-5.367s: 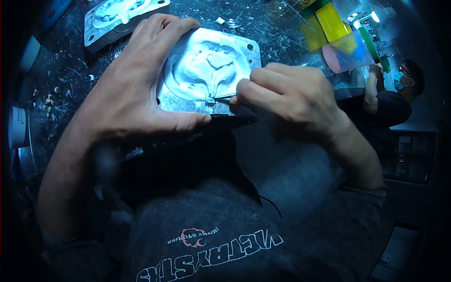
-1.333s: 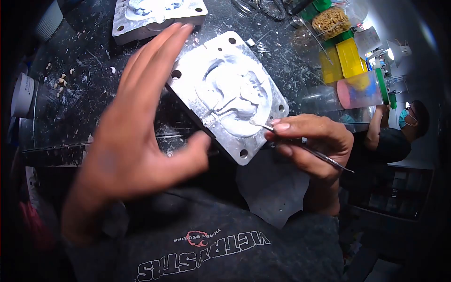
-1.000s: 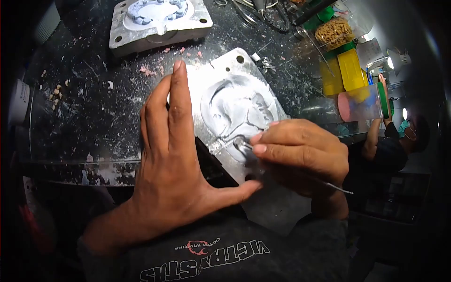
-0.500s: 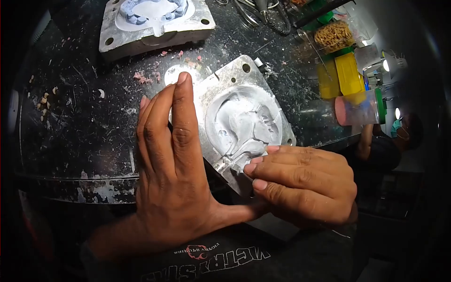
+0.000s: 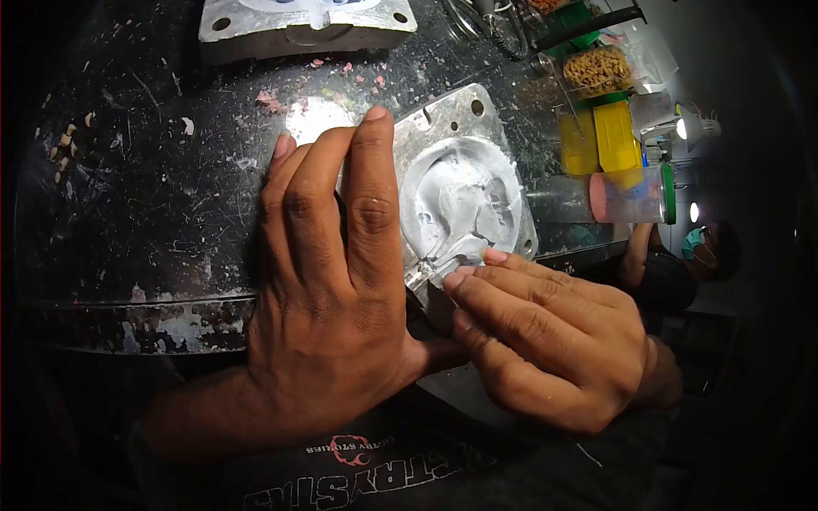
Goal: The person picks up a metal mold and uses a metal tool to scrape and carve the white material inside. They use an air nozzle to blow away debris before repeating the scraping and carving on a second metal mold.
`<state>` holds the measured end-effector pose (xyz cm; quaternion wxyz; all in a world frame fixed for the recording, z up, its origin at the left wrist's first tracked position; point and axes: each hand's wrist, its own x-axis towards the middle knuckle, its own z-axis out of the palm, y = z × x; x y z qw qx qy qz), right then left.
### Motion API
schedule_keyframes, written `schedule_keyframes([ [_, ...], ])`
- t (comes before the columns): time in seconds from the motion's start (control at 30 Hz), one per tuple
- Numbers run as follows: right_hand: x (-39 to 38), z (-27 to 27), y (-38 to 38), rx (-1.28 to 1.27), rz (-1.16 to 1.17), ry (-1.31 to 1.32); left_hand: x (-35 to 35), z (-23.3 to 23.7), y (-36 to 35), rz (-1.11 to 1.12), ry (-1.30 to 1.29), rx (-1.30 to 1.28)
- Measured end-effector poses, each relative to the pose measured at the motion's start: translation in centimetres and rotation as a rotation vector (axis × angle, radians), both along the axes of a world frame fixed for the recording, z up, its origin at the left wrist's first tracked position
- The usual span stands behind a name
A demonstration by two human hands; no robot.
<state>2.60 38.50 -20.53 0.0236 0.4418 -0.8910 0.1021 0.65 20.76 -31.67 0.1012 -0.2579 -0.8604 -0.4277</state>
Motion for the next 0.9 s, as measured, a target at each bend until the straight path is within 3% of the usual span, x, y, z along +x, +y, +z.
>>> schedule_keyframes([
  [0.3, 0.6, -0.5, -0.3, 0.112, 0.047, 0.142, -0.2, -0.7, 0.5, 0.037, 0.06, 0.043],
  [0.43, 0.0, -2.2, 2.1, 0.012, 0.147, 0.221, -0.1, 0.0, -0.2, 0.026, 0.028, 0.023],
  [0.6, 0.4, -1.1, 1.7, -0.114, -0.102, -0.065, 0.0, -0.1, -0.4, 0.015, 0.032, 0.032],
  [0.7, 0.2, 0.0, 1.5, -0.365, -0.403, -0.461, 0.0, -0.1, -0.4, 0.018, 0.025, 0.035],
  [0.73, -0.5, 0.9, 1.3, -0.248, -0.397, -0.423, -0.1, -0.2, -0.2, 0.016, 0.027, 0.044],
  [0.9, -1.6, 0.8, 1.5, -0.513, -0.579, -0.696, -0.2, -0.1, -0.3, -0.006, 0.002, 0.051],
])
